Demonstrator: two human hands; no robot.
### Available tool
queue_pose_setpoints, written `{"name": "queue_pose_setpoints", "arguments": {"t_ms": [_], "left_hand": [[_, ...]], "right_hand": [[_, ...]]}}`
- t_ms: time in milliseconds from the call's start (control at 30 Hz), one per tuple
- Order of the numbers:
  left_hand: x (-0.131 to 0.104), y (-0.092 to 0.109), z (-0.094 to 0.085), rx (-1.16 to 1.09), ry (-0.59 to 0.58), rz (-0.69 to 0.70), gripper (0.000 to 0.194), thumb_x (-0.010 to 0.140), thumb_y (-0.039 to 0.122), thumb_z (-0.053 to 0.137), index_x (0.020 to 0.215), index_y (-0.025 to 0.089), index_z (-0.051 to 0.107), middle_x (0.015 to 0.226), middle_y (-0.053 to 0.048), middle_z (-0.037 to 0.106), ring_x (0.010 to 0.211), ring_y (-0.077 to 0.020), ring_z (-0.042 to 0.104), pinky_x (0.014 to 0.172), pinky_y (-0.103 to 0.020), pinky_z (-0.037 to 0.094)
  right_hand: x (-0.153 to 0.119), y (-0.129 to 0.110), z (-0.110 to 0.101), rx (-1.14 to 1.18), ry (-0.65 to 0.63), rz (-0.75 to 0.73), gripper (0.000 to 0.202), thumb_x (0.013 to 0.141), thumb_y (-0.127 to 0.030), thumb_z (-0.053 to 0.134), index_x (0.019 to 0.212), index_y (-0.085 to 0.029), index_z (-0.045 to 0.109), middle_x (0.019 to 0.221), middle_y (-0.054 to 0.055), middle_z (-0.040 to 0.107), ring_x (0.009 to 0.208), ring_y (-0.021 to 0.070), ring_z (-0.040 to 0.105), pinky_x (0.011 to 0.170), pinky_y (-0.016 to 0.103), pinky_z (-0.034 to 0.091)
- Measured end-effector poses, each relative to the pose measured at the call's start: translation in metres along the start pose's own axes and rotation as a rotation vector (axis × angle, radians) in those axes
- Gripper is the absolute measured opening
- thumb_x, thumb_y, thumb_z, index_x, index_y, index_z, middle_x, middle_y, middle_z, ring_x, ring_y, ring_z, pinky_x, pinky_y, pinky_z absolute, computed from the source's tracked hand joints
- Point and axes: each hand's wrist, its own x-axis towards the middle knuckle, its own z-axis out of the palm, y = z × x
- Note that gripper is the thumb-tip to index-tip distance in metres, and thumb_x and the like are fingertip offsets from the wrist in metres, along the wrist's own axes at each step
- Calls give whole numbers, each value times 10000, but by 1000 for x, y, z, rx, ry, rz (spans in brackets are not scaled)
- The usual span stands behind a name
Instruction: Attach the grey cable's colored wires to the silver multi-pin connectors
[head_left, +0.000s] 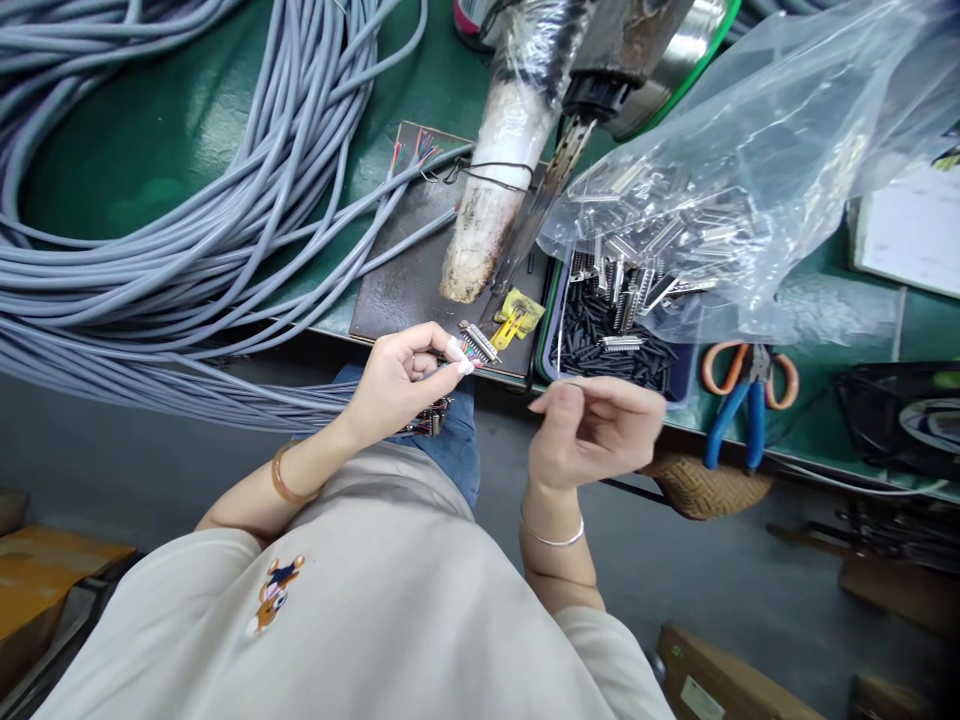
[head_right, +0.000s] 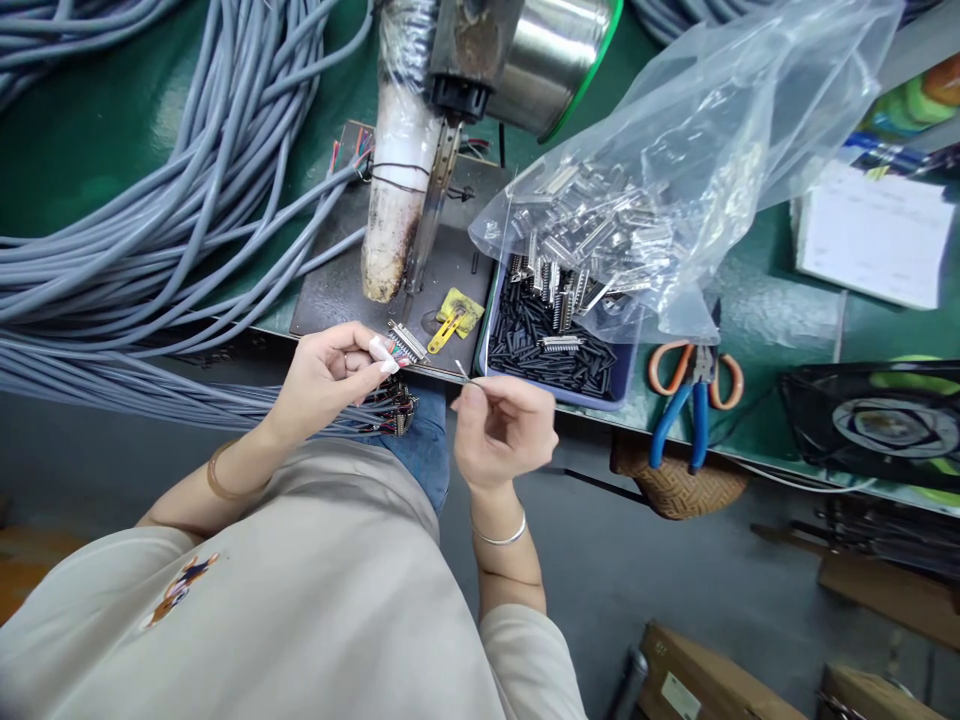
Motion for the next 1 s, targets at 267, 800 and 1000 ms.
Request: {"name": "queue_pose_setpoints", "arguments": {"t_ms": [267, 800, 1000], "left_hand": [[1, 1, -1, -38, -14, -23, 302, 711, 318, 878, 761, 144, 635, 701, 5, 639, 453, -13, 406, 401, -167, 323], [-2, -2, -2, -57, -33, -17, 238, 750, 236, 850, 784, 142, 634, 686, 15, 628, 434, -18, 447, 396, -160, 345], [-3, -4, -2, -32, -26, 16, 222, 813, 290, 798, 787, 142, 635, 703, 2, 626, 450, -16, 427, 394, -156, 333]], "right_hand": [[-2, -4, -7, -257, -273, -62, 39, 911, -229, 720, 886, -256, 706, 657, -61, 682, 480, 80, 565, 524, 227, 509], [-8, 0, 8, -288, -277, -179, 91, 901, -158, 704, 926, -244, 687, 569, -104, 561, 443, 61, 445, 515, 217, 406], [-5, -2, 10, -323, -264, -211, 73, 916, -162, 695, 929, -232, 680, 544, -114, 515, 439, 56, 427, 512, 218, 386]]}}
